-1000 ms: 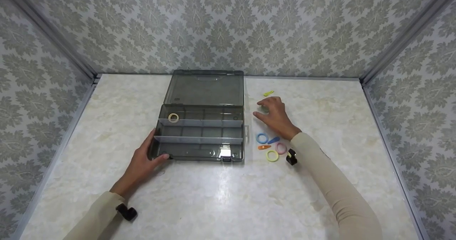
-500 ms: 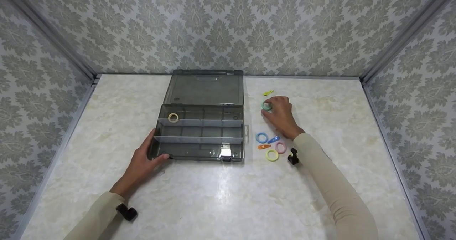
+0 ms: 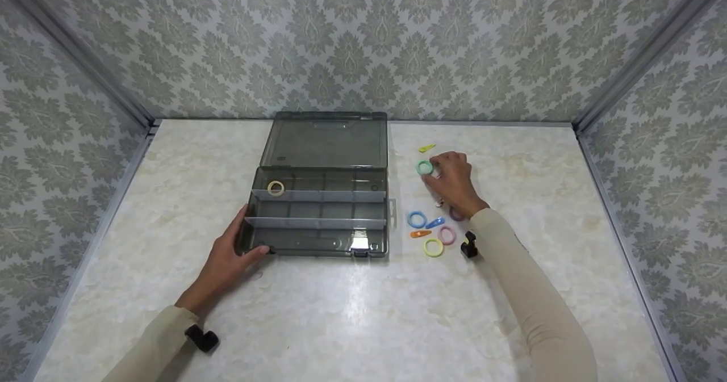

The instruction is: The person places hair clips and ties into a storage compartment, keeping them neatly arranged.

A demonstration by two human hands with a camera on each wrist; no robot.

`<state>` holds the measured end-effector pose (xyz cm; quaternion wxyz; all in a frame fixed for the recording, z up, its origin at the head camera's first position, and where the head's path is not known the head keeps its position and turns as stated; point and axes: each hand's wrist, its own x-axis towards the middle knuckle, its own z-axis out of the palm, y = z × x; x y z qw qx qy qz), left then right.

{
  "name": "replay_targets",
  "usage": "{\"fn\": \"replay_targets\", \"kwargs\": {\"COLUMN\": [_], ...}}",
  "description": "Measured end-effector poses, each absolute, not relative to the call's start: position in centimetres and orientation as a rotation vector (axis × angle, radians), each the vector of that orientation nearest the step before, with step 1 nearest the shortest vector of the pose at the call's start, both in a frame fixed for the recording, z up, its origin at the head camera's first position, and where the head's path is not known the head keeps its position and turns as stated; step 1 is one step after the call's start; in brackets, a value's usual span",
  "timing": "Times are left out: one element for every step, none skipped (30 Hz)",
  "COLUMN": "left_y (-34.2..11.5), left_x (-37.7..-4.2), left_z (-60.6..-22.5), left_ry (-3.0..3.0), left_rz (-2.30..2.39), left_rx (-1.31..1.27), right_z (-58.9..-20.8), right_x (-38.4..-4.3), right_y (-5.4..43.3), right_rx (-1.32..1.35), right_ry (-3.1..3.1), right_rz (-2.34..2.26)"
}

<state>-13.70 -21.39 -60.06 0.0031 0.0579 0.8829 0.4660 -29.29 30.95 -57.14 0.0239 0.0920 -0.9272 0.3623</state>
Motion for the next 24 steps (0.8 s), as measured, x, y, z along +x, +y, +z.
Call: {"fn": "replay_targets", "kwargs": {"left_y": [-21.40, -21.42, -21.43, -21.44, -21.44, -21.44, -21.43, -21.42, -21.40, -21.36, -21.31, -21.26, -21.27, -21.27, -21.29, -21.29, -21.30, -21.31, -21.32, -21.32, -21.32, -21.34, -21.35, -21.37], "left_x": [-13.71, -13.69, -13.68, -13.66, -13.63, -13.64, -13.65, -13.64, -13.63, -13.62, -13.61, -13.62, -13.62, -13.61, -13.63, -13.64, -13.67, -13.68, -13.67, -13.66, -13.65, -13.66, -13.65, -13.63], "left_z": [-60.05, -60.02, -59.99, -59.96, -59.92, -59.94, -59.94, -59.93, -59.93, -59.93, -59.92, -59.94, -59.90, -59.87, -59.86, -59.85, -59.86, -59.89, -59.89, -59.87, -59.90, -59.97, -59.99, -60.02], "left_ry": [2.768, 2.766, 2.767, 2.767, 2.767, 2.769, 2.771, 2.772, 2.773, 2.771, 2.770, 2.769, 2.768, 2.769, 2.771, 2.769, 2.770, 2.771, 2.772, 2.775, 2.776, 2.780, 2.782, 2.785], "left_rz": [1.462, 1.463, 1.462, 1.458, 1.453, 1.449, 1.450, 1.453, 1.453, 1.459, 1.463, 1.466, 1.471, 1.471, 1.469, 1.472, 1.469, 1.465, 1.463, 1.455, 1.449, 1.447, 1.446, 1.443], "left_rx": [0.182, 0.181, 0.181, 0.181, 0.181, 0.187, 0.189, 0.189, 0.187, 0.189, 0.190, 0.190, 0.185, 0.185, 0.190, 0.191, 0.188, 0.184, 0.183, 0.180, 0.175, 0.173, 0.176, 0.177], "right_z": [-57.08, -57.03, -56.97, -56.91, -56.87, -56.86, -56.85, -56.84, -56.82, -56.84, -56.84, -56.86, -56.81, -56.76, -56.71, -56.67, -56.65, -56.62, -56.61, -56.63, -56.64, -56.69, -56.76, -56.80], "right_x": [-29.30, -29.31, -29.32, -29.31, -29.33, -29.35, -29.40, -29.43, -29.47, -29.44, -29.40, -29.36, -29.38, -29.37, -29.35, -29.30, -29.24, -29.17, -29.10, -29.03, -28.97, -28.93, -28.91, -28.87], "right_y": [30.94, 30.95, 30.93, 30.93, 30.92, 30.94, 30.92, 30.88, 30.82, 30.81, 30.78, 30.77, 30.66, 30.57, 30.50, 30.45, 30.42, 30.39, 30.39, 30.39, 30.40, 30.39, 30.38, 30.36], "right_rx": [0.276, 0.269, 0.263, 0.256, 0.251, 0.244, 0.239, 0.240, 0.242, 0.243, 0.241, 0.237, 0.240, 0.242, 0.243, 0.240, 0.237, 0.232, 0.241, 0.249, 0.257, 0.258, 0.264, 0.270], "right_ry": [-2.875, -2.881, -2.889, -2.895, -2.902, -2.906, -2.912, -2.914, -2.916, -2.914, -2.912, -2.911, -2.910, -2.909, -2.911, -2.913, -2.915, -2.917, -2.916, -2.913, -2.910, -2.906, -2.902, -2.900], "right_rz": [1.128, 1.132, 1.133, 1.136, 1.134, 1.134, 1.129, 1.124, 1.118, 1.114, 1.111, 1.110, 1.106, 1.102, 1.098, 1.093, 1.091, 1.088, 1.079, 1.068, 1.061, 1.051, 1.042, 1.028]}}
